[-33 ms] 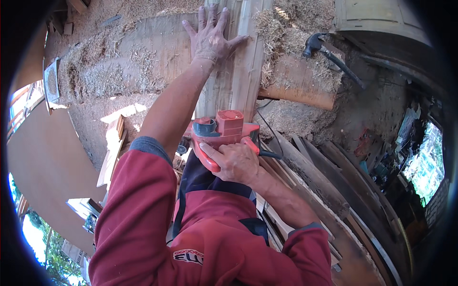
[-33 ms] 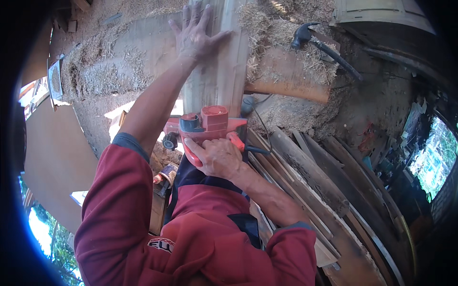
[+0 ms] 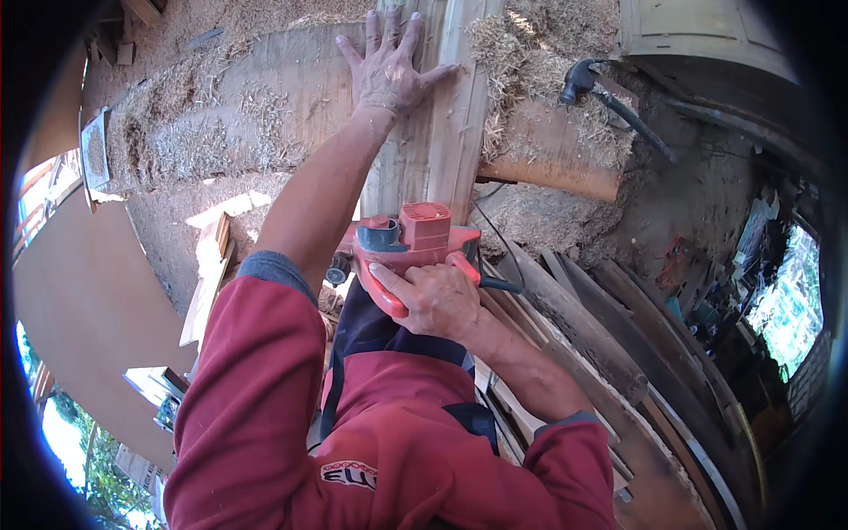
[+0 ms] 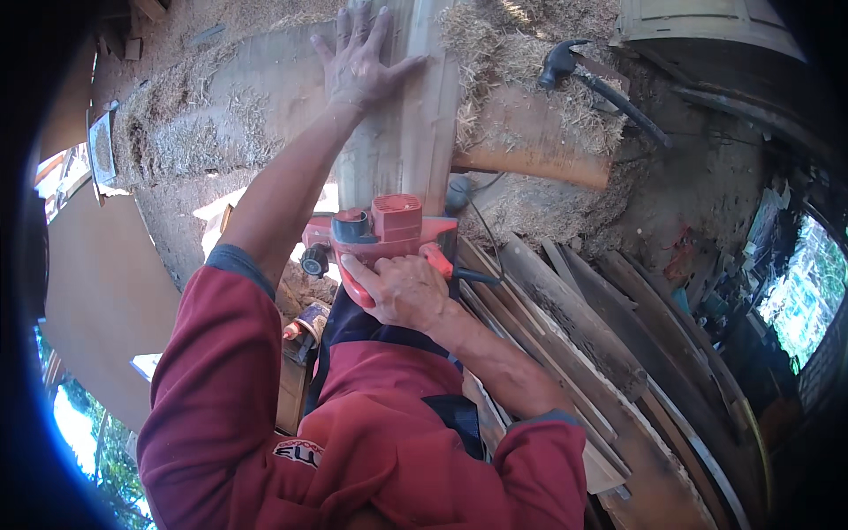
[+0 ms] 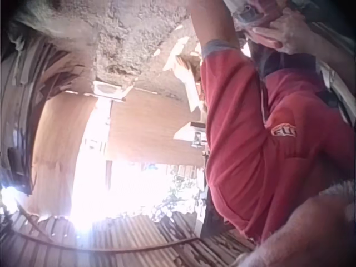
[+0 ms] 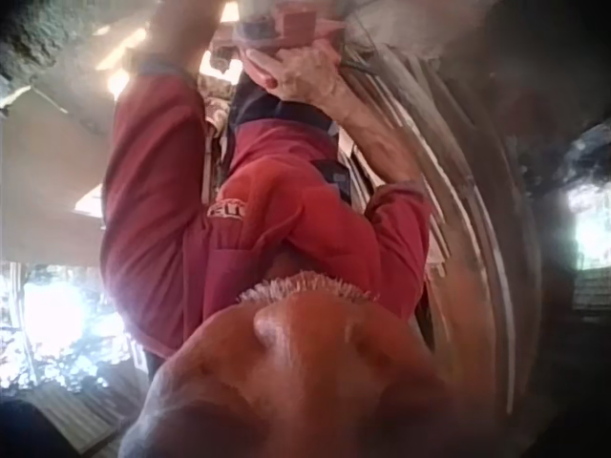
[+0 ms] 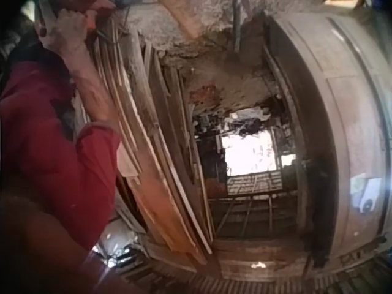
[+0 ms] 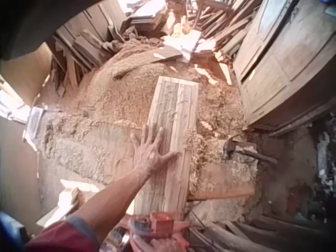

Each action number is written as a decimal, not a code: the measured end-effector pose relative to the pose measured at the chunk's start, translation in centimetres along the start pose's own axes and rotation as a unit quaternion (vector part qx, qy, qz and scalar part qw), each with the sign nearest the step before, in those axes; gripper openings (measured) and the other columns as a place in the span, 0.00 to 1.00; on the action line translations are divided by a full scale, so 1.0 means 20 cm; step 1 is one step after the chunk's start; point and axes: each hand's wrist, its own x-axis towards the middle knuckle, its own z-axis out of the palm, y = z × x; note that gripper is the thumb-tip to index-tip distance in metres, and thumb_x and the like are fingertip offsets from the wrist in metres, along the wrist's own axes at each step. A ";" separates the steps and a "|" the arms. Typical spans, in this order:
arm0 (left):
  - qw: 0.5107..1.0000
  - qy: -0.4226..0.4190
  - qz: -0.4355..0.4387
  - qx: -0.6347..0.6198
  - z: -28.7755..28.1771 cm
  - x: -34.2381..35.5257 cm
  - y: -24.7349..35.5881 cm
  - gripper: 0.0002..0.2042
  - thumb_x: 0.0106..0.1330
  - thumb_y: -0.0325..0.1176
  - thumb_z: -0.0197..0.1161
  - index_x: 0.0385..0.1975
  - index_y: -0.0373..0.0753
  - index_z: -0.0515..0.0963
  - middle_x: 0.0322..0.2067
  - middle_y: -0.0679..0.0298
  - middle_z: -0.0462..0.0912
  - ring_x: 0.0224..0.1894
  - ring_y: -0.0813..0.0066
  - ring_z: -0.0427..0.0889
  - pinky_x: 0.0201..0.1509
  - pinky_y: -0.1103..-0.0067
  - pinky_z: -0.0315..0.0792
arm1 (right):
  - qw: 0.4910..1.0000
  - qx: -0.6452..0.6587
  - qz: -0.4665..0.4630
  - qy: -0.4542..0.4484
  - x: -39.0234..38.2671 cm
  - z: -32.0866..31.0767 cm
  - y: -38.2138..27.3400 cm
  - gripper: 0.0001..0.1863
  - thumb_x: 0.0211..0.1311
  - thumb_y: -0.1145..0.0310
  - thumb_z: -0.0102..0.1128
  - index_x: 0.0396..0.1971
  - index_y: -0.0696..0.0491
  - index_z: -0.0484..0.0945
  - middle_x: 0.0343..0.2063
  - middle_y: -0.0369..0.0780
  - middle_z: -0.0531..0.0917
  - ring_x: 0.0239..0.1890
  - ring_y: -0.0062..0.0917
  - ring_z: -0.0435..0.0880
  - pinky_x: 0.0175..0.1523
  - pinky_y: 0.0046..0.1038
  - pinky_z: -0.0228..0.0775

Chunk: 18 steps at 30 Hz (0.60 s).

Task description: The person uses a power planer to smooth the surface of a wooden board, occasionally turning the board to check the results.

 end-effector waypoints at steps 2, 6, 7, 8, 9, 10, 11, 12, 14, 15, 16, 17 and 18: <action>1.000 0.010 0.001 0.008 0.02 -0.01 -0.01 0.53 0.63 0.77 0.52 0.80 0.42 0.55 0.81 0.51 0.45 0.84 0.52 0.34 0.80 0.42 0.23 | 1.000 -0.001 0.001 -0.013 0.00 0.00 0.00 0.34 0.56 0.56 0.70 0.64 0.46 0.76 0.23 0.42 0.83 0.26 0.37 0.87 0.32 0.41 0.79; 1.000 0.001 -0.004 0.003 0.01 0.00 0.01 0.53 0.63 0.77 0.51 0.79 0.42 0.55 0.81 0.50 0.45 0.84 0.51 0.35 0.80 0.42 0.23 | 1.000 -0.018 0.016 -0.011 0.00 -0.01 0.02 0.35 0.50 0.57 0.75 0.62 0.44 0.79 0.23 0.38 0.81 0.25 0.33 0.86 0.33 0.37 0.78; 1.000 0.000 -0.005 0.004 0.02 0.00 0.01 0.53 0.63 0.77 0.51 0.79 0.42 0.55 0.81 0.50 0.45 0.84 0.51 0.35 0.80 0.42 0.23 | 1.000 -0.018 0.002 -0.005 0.00 -0.01 0.03 0.35 0.50 0.57 0.75 0.62 0.44 0.80 0.22 0.38 0.81 0.25 0.33 0.85 0.32 0.37 0.78; 1.000 0.004 -0.003 0.000 0.02 0.00 0.00 0.53 0.63 0.77 0.51 0.79 0.42 0.55 0.81 0.50 0.45 0.84 0.51 0.35 0.80 0.42 0.24 | 1.000 -0.017 -0.012 0.001 0.00 -0.01 0.04 0.35 0.51 0.56 0.75 0.62 0.44 0.80 0.22 0.38 0.80 0.25 0.33 0.85 0.32 0.37 0.77; 1.000 0.008 -0.001 -0.003 0.03 0.00 0.00 0.53 0.63 0.77 0.51 0.79 0.42 0.55 0.81 0.50 0.45 0.84 0.51 0.35 0.80 0.41 0.24 | 1.000 -0.017 -0.014 0.000 -0.01 -0.01 0.04 0.35 0.51 0.56 0.75 0.62 0.44 0.80 0.22 0.38 0.80 0.25 0.33 0.85 0.32 0.37 0.77; 1.000 0.009 -0.001 -0.001 0.03 0.01 0.00 0.53 0.63 0.77 0.51 0.79 0.42 0.55 0.81 0.50 0.45 0.84 0.51 0.35 0.80 0.41 0.24 | 1.000 -0.017 -0.015 0.008 -0.01 -0.01 0.03 0.35 0.51 0.56 0.74 0.62 0.44 0.80 0.22 0.38 0.80 0.24 0.33 0.85 0.32 0.37 0.77; 1.000 0.006 0.003 0.002 0.03 0.01 0.00 0.53 0.63 0.77 0.51 0.79 0.42 0.55 0.81 0.50 0.45 0.84 0.50 0.34 0.80 0.41 0.24 | 1.000 -0.017 -0.016 0.017 -0.01 -0.01 0.03 0.34 0.51 0.56 0.74 0.62 0.44 0.80 0.22 0.38 0.80 0.24 0.32 0.85 0.32 0.36 0.77; 1.000 0.003 0.007 0.005 0.03 0.02 0.00 0.53 0.62 0.77 0.52 0.79 0.42 0.55 0.81 0.50 0.45 0.84 0.50 0.34 0.79 0.41 0.24 | 1.000 -0.018 -0.018 0.018 -0.01 -0.02 0.03 0.34 0.51 0.56 0.74 0.62 0.44 0.80 0.22 0.38 0.80 0.24 0.32 0.85 0.32 0.36 0.77; 1.000 0.010 0.009 0.010 0.04 0.01 -0.02 0.53 0.63 0.77 0.52 0.80 0.43 0.55 0.81 0.50 0.45 0.84 0.50 0.34 0.79 0.41 0.23 | 1.000 -0.019 -0.003 0.010 -0.03 -0.01 0.04 0.34 0.50 0.56 0.74 0.62 0.43 0.80 0.21 0.37 0.79 0.24 0.32 0.84 0.32 0.37 0.76; 1.000 0.018 0.012 0.014 0.05 0.01 -0.03 0.53 0.63 0.77 0.52 0.80 0.43 0.55 0.81 0.49 0.44 0.84 0.50 0.34 0.79 0.41 0.23 | 1.000 -0.018 -0.003 0.008 -0.05 -0.02 0.04 0.34 0.50 0.56 0.74 0.62 0.43 0.80 0.21 0.37 0.79 0.24 0.32 0.84 0.32 0.37 0.76; 1.000 0.019 0.013 0.014 0.04 0.01 -0.02 0.53 0.63 0.77 0.52 0.80 0.43 0.55 0.81 0.49 0.44 0.84 0.50 0.34 0.79 0.41 0.23 | 1.000 -0.028 -0.003 0.013 -0.07 -0.05 0.06 0.35 0.49 0.57 0.75 0.62 0.43 0.80 0.21 0.36 0.79 0.23 0.31 0.84 0.32 0.37 0.75; 1.000 0.008 0.015 0.016 0.04 0.01 -0.02 0.53 0.63 0.76 0.52 0.80 0.43 0.54 0.81 0.49 0.44 0.84 0.50 0.34 0.79 0.41 0.23 | 0.999 -0.037 -0.002 0.017 -0.08 -0.07 0.08 0.35 0.48 0.58 0.75 0.62 0.42 0.80 0.21 0.36 0.78 0.23 0.31 0.84 0.33 0.37 0.74; 1.000 -0.004 0.017 0.017 0.03 0.01 -0.01 0.52 0.63 0.76 0.52 0.80 0.43 0.54 0.81 0.49 0.44 0.83 0.49 0.33 0.79 0.41 0.22 | 0.999 -0.038 -0.003 0.018 -0.10 -0.10 0.10 0.35 0.48 0.58 0.75 0.62 0.42 0.80 0.21 0.36 0.78 0.23 0.31 0.84 0.33 0.37 0.74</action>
